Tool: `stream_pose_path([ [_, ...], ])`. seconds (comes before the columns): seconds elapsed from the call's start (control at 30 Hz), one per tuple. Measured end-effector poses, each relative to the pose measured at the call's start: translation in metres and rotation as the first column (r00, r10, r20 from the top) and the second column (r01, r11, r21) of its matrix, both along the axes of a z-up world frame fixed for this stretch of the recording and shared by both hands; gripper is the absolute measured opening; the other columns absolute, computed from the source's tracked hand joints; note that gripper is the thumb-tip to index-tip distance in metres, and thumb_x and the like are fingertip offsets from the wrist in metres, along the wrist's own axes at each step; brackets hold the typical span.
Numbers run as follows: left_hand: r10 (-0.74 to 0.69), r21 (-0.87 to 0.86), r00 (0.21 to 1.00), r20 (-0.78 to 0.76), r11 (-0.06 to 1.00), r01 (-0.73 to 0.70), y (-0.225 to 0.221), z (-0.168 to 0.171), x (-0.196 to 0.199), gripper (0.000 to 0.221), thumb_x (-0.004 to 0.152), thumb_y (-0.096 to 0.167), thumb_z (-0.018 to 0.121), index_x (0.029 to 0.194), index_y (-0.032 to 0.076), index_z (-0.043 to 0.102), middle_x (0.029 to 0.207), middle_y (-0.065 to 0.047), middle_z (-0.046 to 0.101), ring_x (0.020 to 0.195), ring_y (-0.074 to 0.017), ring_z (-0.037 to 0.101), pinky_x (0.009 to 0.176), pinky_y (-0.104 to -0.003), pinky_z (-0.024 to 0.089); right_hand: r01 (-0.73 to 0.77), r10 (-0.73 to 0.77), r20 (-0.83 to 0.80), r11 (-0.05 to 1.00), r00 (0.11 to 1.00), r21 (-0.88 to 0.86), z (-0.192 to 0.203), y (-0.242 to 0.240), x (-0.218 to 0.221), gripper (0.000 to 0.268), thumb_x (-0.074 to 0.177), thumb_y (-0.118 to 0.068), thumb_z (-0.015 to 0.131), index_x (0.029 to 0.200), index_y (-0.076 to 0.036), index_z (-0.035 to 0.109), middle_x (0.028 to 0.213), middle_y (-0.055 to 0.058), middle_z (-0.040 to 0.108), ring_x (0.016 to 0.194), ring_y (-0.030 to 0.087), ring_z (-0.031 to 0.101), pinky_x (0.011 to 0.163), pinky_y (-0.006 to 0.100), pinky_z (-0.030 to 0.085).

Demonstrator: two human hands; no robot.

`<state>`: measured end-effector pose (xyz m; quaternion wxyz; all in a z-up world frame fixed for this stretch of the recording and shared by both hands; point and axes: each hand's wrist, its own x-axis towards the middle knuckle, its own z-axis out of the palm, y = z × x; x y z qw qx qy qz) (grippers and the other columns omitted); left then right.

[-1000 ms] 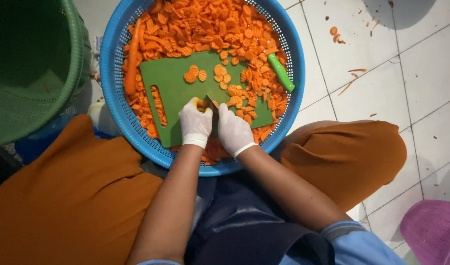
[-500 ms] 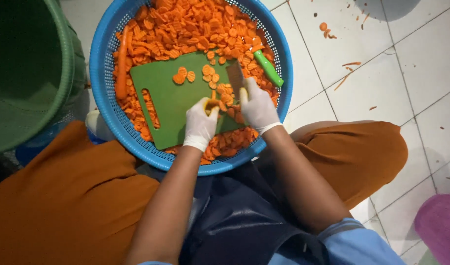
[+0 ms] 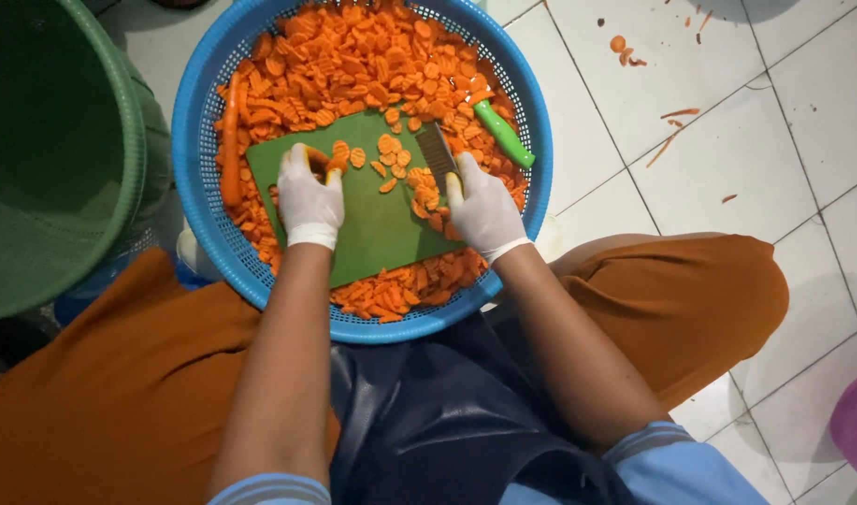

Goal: Slicing carrots into thin rounds on a cutting board and moving them between containers.

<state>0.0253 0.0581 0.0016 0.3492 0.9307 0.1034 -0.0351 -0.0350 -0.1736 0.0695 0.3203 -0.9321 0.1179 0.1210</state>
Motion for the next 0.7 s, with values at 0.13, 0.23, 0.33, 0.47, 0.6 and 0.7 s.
stream_pose_path([
  [0.13, 0.03, -0.082, 0.999, -0.029, 0.996, -0.032, 0.01, -0.009, 0.004, 0.016, 0.082, 0.019, 0.076, 0.092, 0.022, 0.064, 0.084, -0.002, 0.07, 0.087, -0.0274, 0.071, 0.075, -0.037, 0.055, -0.002, 0.002, 0.013, 1.0, 1.0, 0.0, 0.002, -0.001, 0.001, 0.022, 0.099, -0.032, 0.047, 0.115, -0.017, 0.051, 0.09, 0.028, 0.068, 0.093, 0.048, 0.067, 0.082, 0.061, 0.053],
  [0.23, -0.103, -0.097, 0.993, -0.061, 0.991, 0.097, 0.013, -0.003, 0.021, 0.013, 0.084, 0.016, 0.074, 0.09, 0.027, 0.069, 0.085, 0.005, 0.071, 0.088, -0.0193, 0.072, 0.078, -0.032, 0.056, -0.003, 0.003, 0.003, 1.0, 1.0, 0.004, -0.002, -0.002, 0.0, 0.023, 0.099, -0.033, 0.047, 0.115, -0.017, 0.051, 0.092, 0.027, 0.069, 0.093, 0.048, 0.067, 0.082, 0.061, 0.054],
  [0.33, -0.299, 0.017, 0.951, -0.083, 0.953, 0.301, 0.01, 0.001, 0.039, 0.013, 0.085, 0.014, 0.072, 0.089, 0.027, 0.07, 0.089, 0.001, 0.069, 0.095, -0.0258, 0.069, 0.086, -0.039, 0.056, -0.006, 0.005, 0.039, 1.0, 0.999, 0.013, -0.001, 0.0, 0.0, 0.021, 0.098, -0.031, 0.048, 0.113, -0.015, 0.052, 0.087, 0.027, 0.068, 0.09, 0.048, 0.067, 0.078, 0.06, 0.054],
  [0.47, -0.34, 0.116, 0.936, -0.096, 0.93, 0.349, 0.007, -0.008, 0.051, 0.012, 0.084, 0.012, 0.071, 0.09, 0.022, 0.069, 0.099, -0.004, 0.062, 0.097, -0.03, 0.067, 0.087, -0.043, 0.057, -0.008, 0.008, 0.035, 1.0, 0.999, -0.001, 0.006, 0.0, 0.0, 0.021, 0.099, -0.031, 0.048, 0.112, -0.015, 0.051, 0.087, 0.028, 0.067, 0.09, 0.049, 0.067, 0.078, 0.061, 0.053],
  [0.6, -0.334, 0.092, 0.936, -0.116, 0.934, 0.345, 0.003, 0.004, 0.047, 0.015, 0.084, 0.012, 0.072, 0.096, 0.017, 0.066, 0.108, -0.008, 0.056, 0.103, -0.0366, 0.065, 0.09, -0.047, 0.056, -0.023, 0.023, 0.053, 1.0, 0.998, 0.003, 0.006, -0.001, 0.0, 0.02, 0.099, -0.031, 0.048, 0.11, -0.014, 0.051, 0.086, 0.028, 0.066, 0.089, 0.05, 0.066, 0.077, 0.061, 0.053],
  [0.7, -0.32, 0.077, 0.938, -0.136, 0.94, 0.332, 0.005, 0.003, 0.043, 0.015, 0.084, 0.015, 0.074, 0.096, 0.016, 0.064, 0.108, -0.008, 0.055, 0.105, -0.0357, 0.064, 0.092, -0.046, 0.055, -0.041, 0.04, 0.043, 0.999, 0.998, 0.008, 0.008, -0.001, 0.002, 0.019, 0.099, -0.03, 0.047, 0.108, -0.014, 0.05, 0.086, 0.028, 0.066, 0.089, 0.05, 0.065, 0.077, 0.062, 0.052],
])
